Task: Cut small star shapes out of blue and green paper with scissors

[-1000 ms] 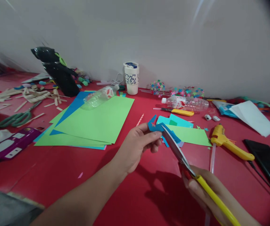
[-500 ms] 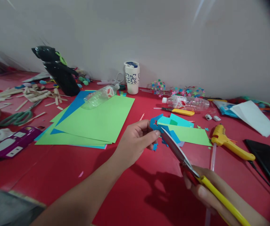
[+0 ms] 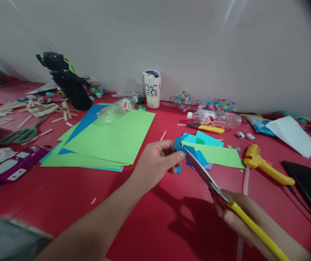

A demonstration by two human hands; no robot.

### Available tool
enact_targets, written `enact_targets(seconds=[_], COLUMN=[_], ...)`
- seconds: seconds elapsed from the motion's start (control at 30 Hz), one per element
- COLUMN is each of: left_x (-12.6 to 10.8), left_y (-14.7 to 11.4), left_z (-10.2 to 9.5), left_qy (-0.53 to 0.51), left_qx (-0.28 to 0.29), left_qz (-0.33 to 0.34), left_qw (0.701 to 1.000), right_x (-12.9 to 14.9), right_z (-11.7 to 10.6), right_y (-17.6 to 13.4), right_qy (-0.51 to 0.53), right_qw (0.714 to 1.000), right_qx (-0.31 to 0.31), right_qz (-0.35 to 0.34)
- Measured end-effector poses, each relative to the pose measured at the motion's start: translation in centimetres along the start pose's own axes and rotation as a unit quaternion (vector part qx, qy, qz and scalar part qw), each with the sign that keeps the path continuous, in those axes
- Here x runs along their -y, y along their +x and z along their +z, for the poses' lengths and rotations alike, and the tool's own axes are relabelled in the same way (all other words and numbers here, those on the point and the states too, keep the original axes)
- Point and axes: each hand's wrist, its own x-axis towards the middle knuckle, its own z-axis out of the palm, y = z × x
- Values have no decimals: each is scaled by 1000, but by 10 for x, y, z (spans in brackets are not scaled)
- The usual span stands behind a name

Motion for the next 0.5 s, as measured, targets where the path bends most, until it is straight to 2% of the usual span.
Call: enact_targets(seconds=[0.2, 0.5], left_x=[-1, 5], left_y=[1, -2], left_z=[0, 4], left_qy=[-7, -120], left_qx=[1, 26], left_qz=[-6, -30], left_qw=[1000, 992], right_x=[6, 7], right_z=[6, 9], right_y=[0, 2], right_qy=[10, 73], right_qw=[998, 995], right_qx=[-29, 37], right_qz=[49, 62])
